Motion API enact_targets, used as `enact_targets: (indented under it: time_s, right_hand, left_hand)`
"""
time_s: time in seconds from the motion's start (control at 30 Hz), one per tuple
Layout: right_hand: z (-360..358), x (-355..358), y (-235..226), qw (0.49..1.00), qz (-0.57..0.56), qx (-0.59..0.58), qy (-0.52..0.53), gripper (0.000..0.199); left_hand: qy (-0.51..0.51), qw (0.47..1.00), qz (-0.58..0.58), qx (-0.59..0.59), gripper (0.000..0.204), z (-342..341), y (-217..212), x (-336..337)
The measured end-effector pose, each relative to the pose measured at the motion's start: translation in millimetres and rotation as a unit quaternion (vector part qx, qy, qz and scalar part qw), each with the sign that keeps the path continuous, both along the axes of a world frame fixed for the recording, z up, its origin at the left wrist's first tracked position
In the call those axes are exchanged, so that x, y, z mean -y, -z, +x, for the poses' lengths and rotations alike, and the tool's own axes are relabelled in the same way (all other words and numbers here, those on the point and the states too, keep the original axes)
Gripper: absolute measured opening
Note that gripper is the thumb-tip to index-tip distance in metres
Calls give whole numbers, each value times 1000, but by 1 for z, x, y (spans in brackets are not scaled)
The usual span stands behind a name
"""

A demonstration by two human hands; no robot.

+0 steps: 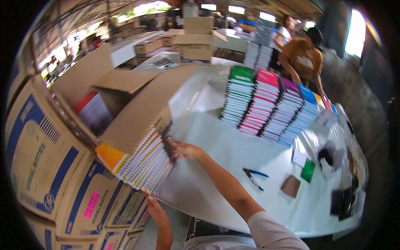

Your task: The person assembles spiral-bound notebooks by aligning yellow and orange covers with a paper block, inserting a metal coil through the punched holes, trimming the excess wire with pliers, and stacking the completed notebooks in a box.

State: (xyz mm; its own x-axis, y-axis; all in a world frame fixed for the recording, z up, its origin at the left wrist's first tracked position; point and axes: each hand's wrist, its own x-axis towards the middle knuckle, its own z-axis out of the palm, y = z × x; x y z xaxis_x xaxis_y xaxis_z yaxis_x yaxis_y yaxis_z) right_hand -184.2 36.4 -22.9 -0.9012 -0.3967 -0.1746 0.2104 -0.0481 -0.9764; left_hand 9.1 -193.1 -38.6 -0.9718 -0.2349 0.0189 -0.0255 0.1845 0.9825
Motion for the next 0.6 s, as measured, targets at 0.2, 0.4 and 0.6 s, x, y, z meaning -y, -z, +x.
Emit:
enact_targets:
  time_s: [0.2,0.4,0.6]
  right_hand:
    - [-1,12,-42,987,6,112,-113,62]
    - [-4,11,-31,989,31,81,-118,92]
    - [4,9,-33,988,30,79,-128,86]
  left_hand:
    - [-24,980,175,95,84,-3,-19,2]
    - [4,950,276,150,85,-24,-16,25]
    - [86,935,312,144,77,-35,-22,54]
